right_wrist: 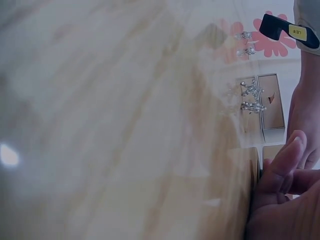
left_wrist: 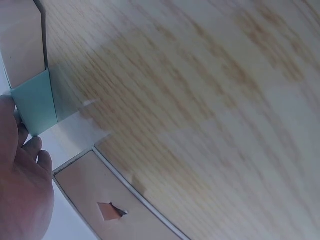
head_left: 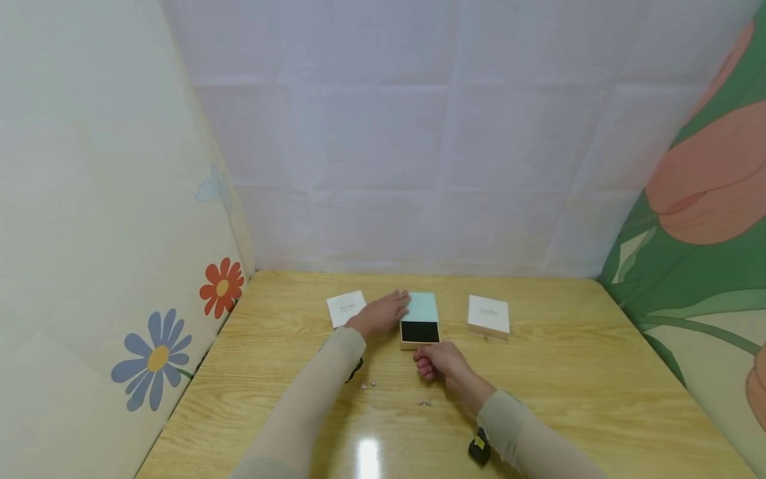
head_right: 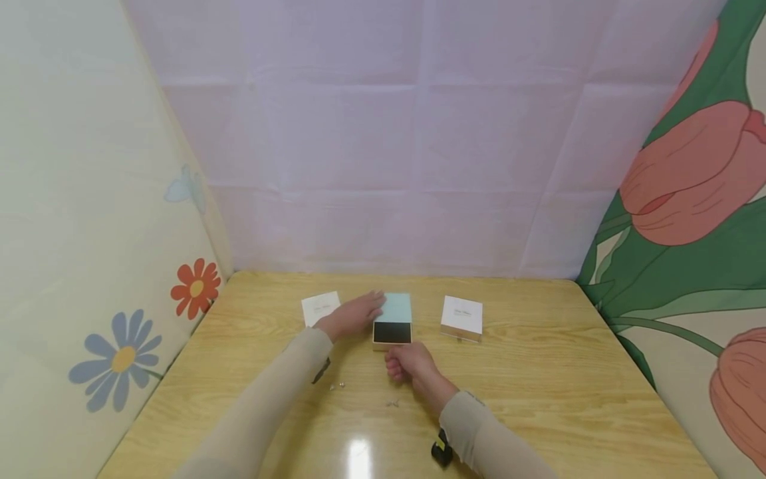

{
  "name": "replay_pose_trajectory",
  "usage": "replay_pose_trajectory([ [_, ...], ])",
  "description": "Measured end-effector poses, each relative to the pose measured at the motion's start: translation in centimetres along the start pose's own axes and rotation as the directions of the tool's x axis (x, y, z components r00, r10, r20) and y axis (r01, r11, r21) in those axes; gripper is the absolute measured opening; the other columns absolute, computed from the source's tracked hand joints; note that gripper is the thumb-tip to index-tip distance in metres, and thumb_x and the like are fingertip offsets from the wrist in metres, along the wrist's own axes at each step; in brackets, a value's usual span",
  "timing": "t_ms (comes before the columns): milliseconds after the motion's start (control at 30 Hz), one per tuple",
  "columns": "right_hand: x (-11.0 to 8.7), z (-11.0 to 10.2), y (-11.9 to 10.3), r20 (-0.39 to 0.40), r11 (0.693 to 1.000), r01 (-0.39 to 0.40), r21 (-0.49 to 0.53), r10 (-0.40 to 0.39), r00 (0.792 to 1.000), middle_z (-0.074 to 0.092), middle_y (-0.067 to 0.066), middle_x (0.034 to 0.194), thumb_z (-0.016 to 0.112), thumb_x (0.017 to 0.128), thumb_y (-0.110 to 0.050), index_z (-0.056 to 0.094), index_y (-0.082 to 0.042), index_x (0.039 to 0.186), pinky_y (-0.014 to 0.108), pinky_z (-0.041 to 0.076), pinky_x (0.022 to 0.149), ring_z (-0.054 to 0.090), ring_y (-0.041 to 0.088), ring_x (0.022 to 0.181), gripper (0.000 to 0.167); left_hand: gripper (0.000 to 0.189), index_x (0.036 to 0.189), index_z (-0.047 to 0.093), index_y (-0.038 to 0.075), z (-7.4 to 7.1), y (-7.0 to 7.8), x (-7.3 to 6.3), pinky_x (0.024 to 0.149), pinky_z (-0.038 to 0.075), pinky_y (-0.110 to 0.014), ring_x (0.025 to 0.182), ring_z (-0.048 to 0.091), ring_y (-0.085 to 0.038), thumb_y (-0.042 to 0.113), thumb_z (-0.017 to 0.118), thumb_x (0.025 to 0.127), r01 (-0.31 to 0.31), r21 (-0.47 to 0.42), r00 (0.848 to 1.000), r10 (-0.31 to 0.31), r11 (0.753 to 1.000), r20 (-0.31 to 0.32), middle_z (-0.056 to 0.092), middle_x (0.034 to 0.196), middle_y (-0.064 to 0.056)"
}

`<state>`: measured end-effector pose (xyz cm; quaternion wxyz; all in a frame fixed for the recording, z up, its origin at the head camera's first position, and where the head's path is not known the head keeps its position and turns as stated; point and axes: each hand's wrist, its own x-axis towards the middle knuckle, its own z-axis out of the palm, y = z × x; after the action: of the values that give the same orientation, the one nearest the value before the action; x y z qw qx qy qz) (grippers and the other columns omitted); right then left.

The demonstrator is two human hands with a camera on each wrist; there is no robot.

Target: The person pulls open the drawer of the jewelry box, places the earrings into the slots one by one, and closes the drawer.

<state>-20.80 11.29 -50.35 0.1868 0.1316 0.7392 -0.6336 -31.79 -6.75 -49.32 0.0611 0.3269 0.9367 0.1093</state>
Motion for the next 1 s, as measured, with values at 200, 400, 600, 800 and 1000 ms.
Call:
replay_pose_trajectory([
  [200,-0.20,-0.02,-0.06,0.003,1.000,-0.014,-0.011,0.015,1.000,0.061,0.001,0.066,0.054,0.101,-0.009,0.070,0.004,0.093,0.018,0.051,0.050,0.056,0.009,0.056,0.023,0.054,0.161,0.027,0.012,0.10,-0.08,0.03,0.127,0.017,-0.036,0.156,0.016,-0.021,0.036,0.027,0.113,0.003,-0.002,1.000,-0.003,1.000,-0.003,0.020,0.169,-0.006],
  [400,-0.32,-0.10,-0.13,0.003,1.000,-0.023,-0.013,0.023,1.000,0.062,0.001,0.067,0.054,0.101,-0.009,0.071,0.004,0.094,0.019,0.051,0.051,0.056,0.009,0.056,0.022,0.054,0.161,0.026,0.013,0.25,-0.26,0.20,0.127,0.016,-0.034,0.156,0.016,-0.020,0.037,0.026,0.113,0.002,0.008,1.000,-0.002,1.000,0.002,0.019,0.169,-0.005],
  [600,-0.18,-0.15,-0.15,-0.005,0.999,-0.021,-0.029,0.021,1.000,0.063,0.001,0.066,0.056,0.099,-0.009,0.071,0.004,0.092,0.019,0.052,0.050,0.057,0.009,0.055,0.021,0.054,0.161,0.026,0.014,0.41,-0.43,0.37,0.127,0.016,-0.034,0.156,0.016,-0.020,0.037,0.027,0.113,0.001,0.010,1.000,-0.001,1.000,0.001,0.019,0.169,-0.004],
  [800,-0.25,-0.07,-0.16,0.008,1.000,-0.010,-0.015,0.010,1.000,0.062,0.001,0.066,0.056,0.100,-0.008,0.071,0.004,0.092,0.019,0.051,0.050,0.056,0.009,0.055,0.021,0.054,0.162,0.026,0.015,0.57,-0.60,0.51,0.127,0.016,-0.034,0.156,0.015,-0.019,0.038,0.027,0.113,0.007,-0.002,1.000,-0.007,1.000,0.005,0.018,0.169,-0.002],
  [1000,-0.34,-0.12,-0.15,0.017,1.000,-0.007,-0.004,0.007,1.000,0.062,0.001,0.066,0.056,0.100,-0.009,0.070,0.006,0.094,0.019,0.052,0.051,0.057,0.008,0.055,0.021,0.054,0.161,0.027,0.015,0.80,-0.77,0.61,0.127,0.017,-0.034,0.156,0.016,-0.020,0.038,0.027,0.113,0.003,0.010,1.000,-0.002,1.000,-0.006,0.020,0.169,-0.003],
])
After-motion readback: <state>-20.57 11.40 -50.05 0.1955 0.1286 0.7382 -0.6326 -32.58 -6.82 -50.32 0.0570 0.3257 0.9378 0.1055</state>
